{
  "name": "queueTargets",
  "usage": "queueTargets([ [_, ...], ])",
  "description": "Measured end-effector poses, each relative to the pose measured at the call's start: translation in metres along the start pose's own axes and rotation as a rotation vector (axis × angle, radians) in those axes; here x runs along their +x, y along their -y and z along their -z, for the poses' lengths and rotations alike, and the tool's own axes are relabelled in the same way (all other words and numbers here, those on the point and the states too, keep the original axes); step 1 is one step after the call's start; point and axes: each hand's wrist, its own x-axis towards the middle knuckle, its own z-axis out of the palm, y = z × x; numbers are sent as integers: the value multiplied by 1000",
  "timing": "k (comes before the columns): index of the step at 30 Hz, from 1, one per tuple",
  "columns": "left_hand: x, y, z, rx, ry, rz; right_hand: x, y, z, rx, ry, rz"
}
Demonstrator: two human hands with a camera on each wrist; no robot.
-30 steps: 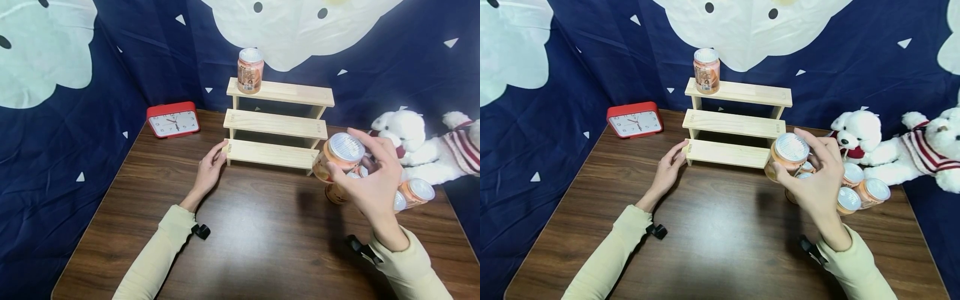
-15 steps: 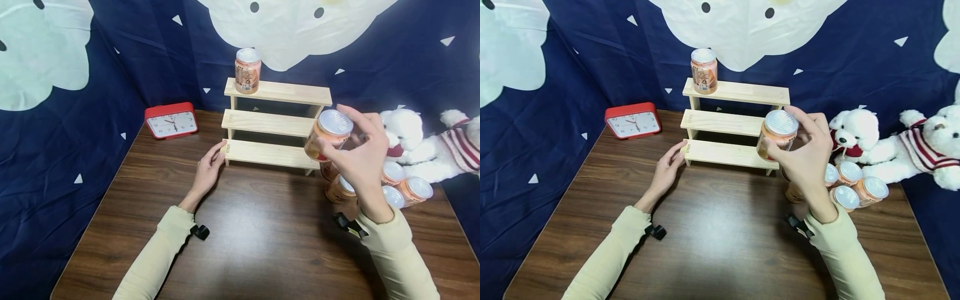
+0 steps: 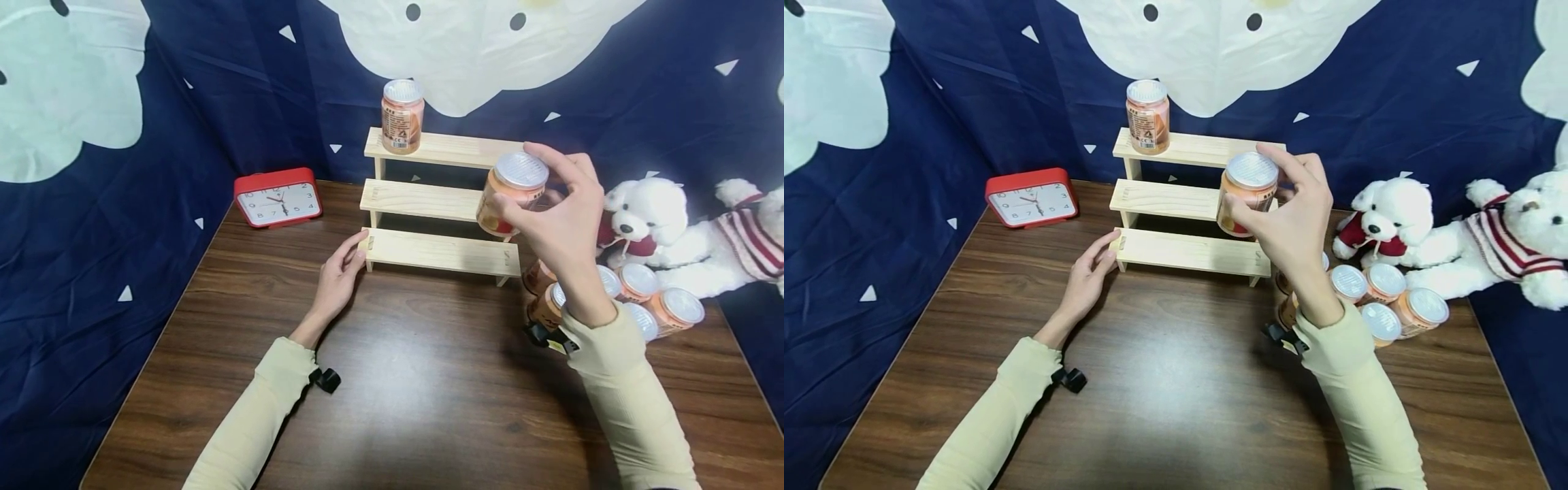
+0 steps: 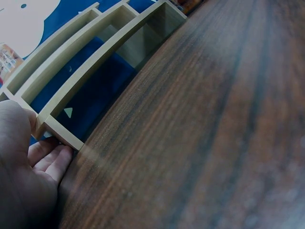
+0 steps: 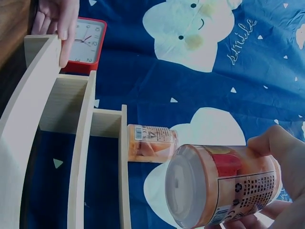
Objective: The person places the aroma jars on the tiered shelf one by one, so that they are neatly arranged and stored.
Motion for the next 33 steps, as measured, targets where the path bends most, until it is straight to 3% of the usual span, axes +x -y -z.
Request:
queueTargets([
  [6, -2, -7, -2, 27, -9, -49, 11, -2, -11, -61, 8, 1],
  [16, 0, 1, 2, -14, 5, 5, 34, -6, -27, -79, 7, 25],
  [22, 1, 4, 3, 3, 7, 0, 44, -8, -34, -76, 13, 33],
  [33, -2, -8, -1, 47, -14, -20, 57, -17, -50, -73, 8, 52],
])
